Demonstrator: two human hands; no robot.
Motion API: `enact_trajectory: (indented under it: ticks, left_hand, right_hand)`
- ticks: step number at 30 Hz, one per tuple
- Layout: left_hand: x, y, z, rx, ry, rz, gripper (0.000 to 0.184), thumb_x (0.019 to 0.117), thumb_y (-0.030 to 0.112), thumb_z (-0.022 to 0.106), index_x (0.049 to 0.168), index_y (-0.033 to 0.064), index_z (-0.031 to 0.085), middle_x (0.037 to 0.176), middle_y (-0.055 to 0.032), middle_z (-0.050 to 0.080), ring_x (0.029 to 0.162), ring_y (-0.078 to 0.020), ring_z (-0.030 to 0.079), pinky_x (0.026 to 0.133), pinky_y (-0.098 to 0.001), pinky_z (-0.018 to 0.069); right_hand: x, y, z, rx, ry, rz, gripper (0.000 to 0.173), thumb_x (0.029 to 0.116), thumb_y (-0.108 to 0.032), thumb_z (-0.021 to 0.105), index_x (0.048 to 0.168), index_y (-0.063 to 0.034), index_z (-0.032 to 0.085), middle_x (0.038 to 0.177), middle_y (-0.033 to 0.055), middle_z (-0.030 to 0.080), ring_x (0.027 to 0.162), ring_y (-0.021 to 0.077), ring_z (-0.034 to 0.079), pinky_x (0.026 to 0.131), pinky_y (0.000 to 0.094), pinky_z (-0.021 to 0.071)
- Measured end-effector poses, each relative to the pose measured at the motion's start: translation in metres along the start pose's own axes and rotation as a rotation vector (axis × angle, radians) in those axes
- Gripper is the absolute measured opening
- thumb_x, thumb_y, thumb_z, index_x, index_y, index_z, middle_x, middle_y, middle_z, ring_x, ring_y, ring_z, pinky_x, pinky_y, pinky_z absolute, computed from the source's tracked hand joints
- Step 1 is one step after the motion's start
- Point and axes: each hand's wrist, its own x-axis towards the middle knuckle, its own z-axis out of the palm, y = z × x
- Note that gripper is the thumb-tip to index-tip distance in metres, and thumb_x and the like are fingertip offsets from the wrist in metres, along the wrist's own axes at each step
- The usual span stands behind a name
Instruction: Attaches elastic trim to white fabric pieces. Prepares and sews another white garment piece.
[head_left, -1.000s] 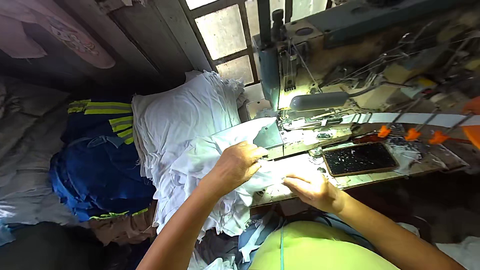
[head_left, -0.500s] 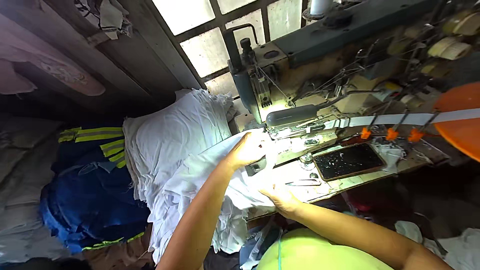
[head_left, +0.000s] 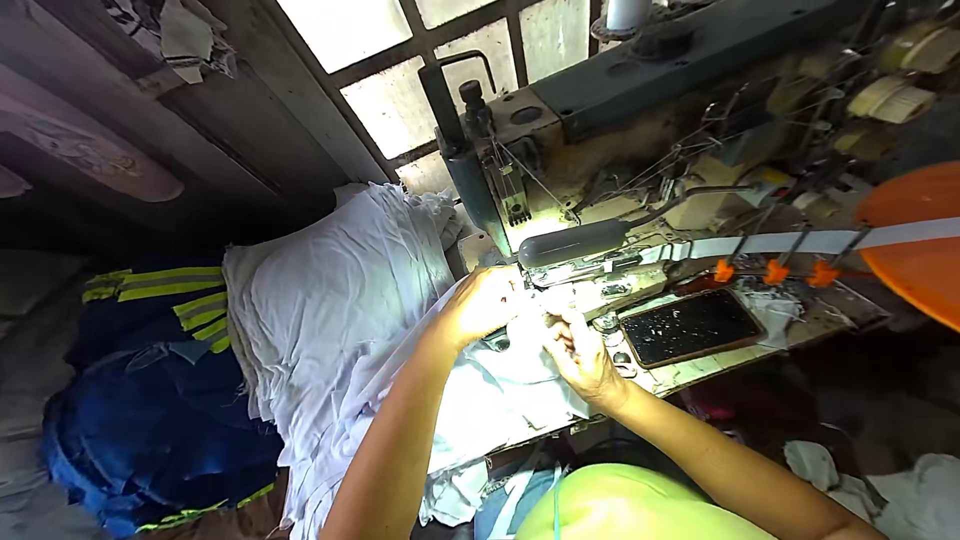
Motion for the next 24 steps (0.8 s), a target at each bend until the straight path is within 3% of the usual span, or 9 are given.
enact_trajectory:
  ticks: [3,6,10,12,15,18,20,22,24]
  left_hand:
    - [-0.007,-0.008,0.012,-0.010,0.234,0.128,0.006,0.0901,0.008,0.068,0.091,0.0014,0.068,0.079,-0.0070,0.063,0.071,-0.0141,0.059,0.068,-0.0328,0.0497]
    - [-0.009,-0.019,0.024,-0.147,0.348,0.139,0.005,0.0903,0.005,0.065,0.088,0.0029,0.070,0.078,-0.0023,0.065,0.070,-0.0041,0.058,0.066,-0.0219,0.0484]
    - [-0.006,-0.022,0.041,-0.263,0.447,0.151,0.007,0.0920,0.006,0.066,0.091,0.0020,0.072,0.083,-0.0017,0.068,0.074,-0.0006,0.062,0.070,-0.0178,0.0517]
    - [-0.007,-0.024,0.043,-0.201,0.482,0.240,0.011,0.0907,0.004,0.063,0.092,0.0006,0.073,0.090,-0.0058,0.071,0.086,-0.0055,0.066,0.081,-0.0217,0.0542]
    - [-0.016,-0.029,0.041,0.101,0.498,0.432,0.018,0.0938,0.008,0.060,0.092,0.0052,0.078,0.100,-0.0079,0.076,0.107,-0.0211,0.068,0.098,-0.0379,0.0514]
    - [-0.029,-0.014,0.037,0.477,0.459,0.504,0.019,0.0943,0.001,0.057,0.092,0.0044,0.075,0.098,-0.0109,0.076,0.095,-0.0307,0.071,0.084,-0.0446,0.0548]
    - [-0.038,0.001,0.042,0.532,0.457,0.422,0.019,0.0899,-0.003,0.059,0.099,-0.0009,0.075,0.099,-0.0166,0.075,0.092,-0.0355,0.072,0.081,-0.0478,0.0581]
    - [-0.044,0.014,0.053,0.506,0.463,0.287,0.028,0.0864,-0.005,0.058,0.109,-0.0045,0.074,0.108,-0.0215,0.074,0.099,-0.0402,0.072,0.083,-0.0510,0.0587]
    - [-0.045,0.018,0.065,0.492,0.477,0.189,0.032,0.0913,0.003,0.052,0.115,-0.0031,0.073,0.118,-0.0202,0.072,0.109,-0.0401,0.070,0.087,-0.0515,0.0569]
  right_hand:
    - [0.011,-0.007,-0.012,0.034,-0.099,-0.021,0.032,0.0999,-0.008,0.052,0.122,0.0124,0.063,0.065,0.0052,0.056,0.055,0.0062,0.049,0.055,0.0183,0.0438]
    - [0.022,-0.015,-0.025,-0.059,-0.222,-0.051,0.033,0.1016,-0.011,0.051,0.126,0.0024,0.069,0.069,0.0091,0.064,0.057,0.0145,0.056,0.059,0.0289,0.0496]
    - [0.035,-0.026,-0.031,-0.304,-0.309,0.047,0.039,0.1037,-0.024,0.050,0.128,0.0002,0.069,0.072,0.0135,0.068,0.063,0.0283,0.066,0.063,0.0445,0.0538]
    - [0.037,-0.026,-0.032,-0.373,-0.290,0.045,0.039,0.1038,-0.026,0.050,0.125,-0.0010,0.072,0.076,0.0151,0.071,0.069,0.0310,0.070,0.064,0.0463,0.0555]
    - [0.038,-0.025,-0.032,-0.484,-0.233,-0.044,0.036,0.1005,-0.024,0.053,0.122,-0.0052,0.075,0.074,0.0138,0.070,0.066,0.0315,0.070,0.057,0.0456,0.0549]
    - [0.039,-0.027,-0.032,-0.463,-0.261,-0.002,0.038,0.1002,-0.027,0.054,0.122,-0.0027,0.074,0.072,0.0142,0.069,0.064,0.0319,0.068,0.058,0.0469,0.0542]
    - [0.037,-0.027,-0.034,-0.409,-0.275,0.031,0.040,0.1008,-0.028,0.054,0.122,0.0002,0.073,0.071,0.0128,0.067,0.063,0.0292,0.066,0.059,0.0453,0.0532]
    - [0.026,-0.019,-0.034,-0.358,-0.190,-0.025,0.038,0.0995,-0.024,0.057,0.120,0.0032,0.072,0.070,0.0093,0.067,0.059,0.0218,0.063,0.057,0.0372,0.0522]
    - [0.007,-0.009,-0.033,-0.358,-0.072,-0.100,0.034,0.0985,-0.022,0.059,0.119,0.0019,0.072,0.082,0.0075,0.072,0.071,0.0167,0.067,0.068,0.0288,0.0563]
